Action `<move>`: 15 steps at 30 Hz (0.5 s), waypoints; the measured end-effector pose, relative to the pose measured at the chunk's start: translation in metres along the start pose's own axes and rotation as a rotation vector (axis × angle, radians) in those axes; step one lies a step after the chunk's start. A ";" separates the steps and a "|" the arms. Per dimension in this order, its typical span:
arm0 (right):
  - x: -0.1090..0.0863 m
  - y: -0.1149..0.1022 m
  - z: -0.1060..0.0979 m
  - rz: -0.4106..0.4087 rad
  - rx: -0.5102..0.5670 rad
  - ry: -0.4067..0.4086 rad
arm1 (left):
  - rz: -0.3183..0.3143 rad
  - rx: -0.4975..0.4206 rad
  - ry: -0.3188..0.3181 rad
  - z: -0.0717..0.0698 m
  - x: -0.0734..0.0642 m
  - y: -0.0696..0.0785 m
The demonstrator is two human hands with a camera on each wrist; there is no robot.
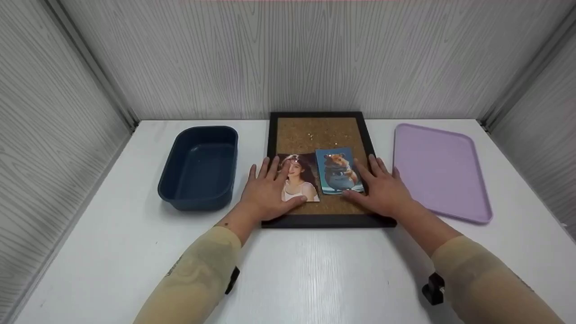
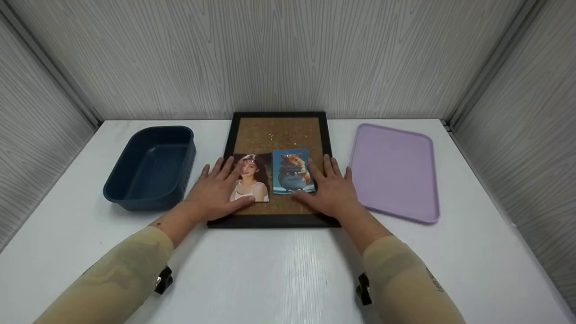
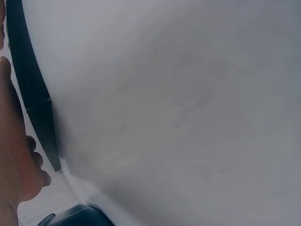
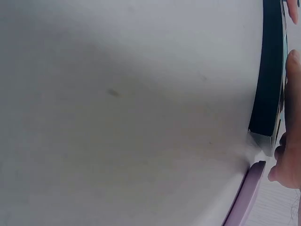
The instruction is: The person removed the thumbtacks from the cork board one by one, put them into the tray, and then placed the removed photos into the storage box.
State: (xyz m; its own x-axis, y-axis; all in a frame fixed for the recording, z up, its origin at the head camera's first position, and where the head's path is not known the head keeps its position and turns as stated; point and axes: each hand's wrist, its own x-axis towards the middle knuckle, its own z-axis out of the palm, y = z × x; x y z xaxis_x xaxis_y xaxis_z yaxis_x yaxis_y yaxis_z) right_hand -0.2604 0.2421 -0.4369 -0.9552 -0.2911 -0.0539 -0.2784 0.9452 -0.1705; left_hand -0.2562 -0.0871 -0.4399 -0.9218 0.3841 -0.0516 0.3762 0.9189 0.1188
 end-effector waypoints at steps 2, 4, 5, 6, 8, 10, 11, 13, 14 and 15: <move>0.000 0.001 0.001 0.005 -0.002 -0.012 | -0.003 -0.005 -0.002 0.001 0.000 -0.001; 0.001 0.001 0.001 0.010 -0.005 -0.024 | -0.003 -0.014 -0.005 0.002 0.000 -0.003; 0.001 0.001 0.001 0.010 -0.008 -0.029 | -0.003 -0.019 -0.006 0.002 -0.001 -0.003; 0.001 0.002 0.001 0.011 -0.008 -0.032 | -0.002 -0.023 -0.008 0.002 -0.001 -0.004; 0.001 0.002 0.000 0.008 -0.001 -0.030 | 0.001 -0.024 -0.009 0.002 -0.001 -0.004; 0.000 0.002 0.000 0.004 0.004 -0.030 | 0.000 -0.020 -0.015 0.002 -0.001 -0.004; 0.000 0.003 0.000 0.001 0.007 -0.028 | -0.003 -0.015 -0.021 0.002 -0.001 -0.003; -0.001 0.003 0.001 -0.008 0.009 -0.018 | -0.006 -0.009 -0.029 0.002 0.000 -0.003; -0.001 0.003 0.001 -0.010 0.005 -0.015 | -0.009 -0.005 -0.034 0.002 0.000 -0.003; -0.002 0.004 0.002 -0.012 0.000 -0.012 | -0.008 -0.006 -0.034 0.003 0.000 -0.003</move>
State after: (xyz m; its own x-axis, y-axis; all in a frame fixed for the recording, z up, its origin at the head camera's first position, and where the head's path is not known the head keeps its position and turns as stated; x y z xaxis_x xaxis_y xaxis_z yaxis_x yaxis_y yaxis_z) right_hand -0.2595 0.2457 -0.4393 -0.9506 -0.3038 -0.0638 -0.2895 0.9418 -0.1711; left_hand -0.2572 -0.0894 -0.4430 -0.9211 0.3797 -0.0864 0.3681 0.9214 0.1245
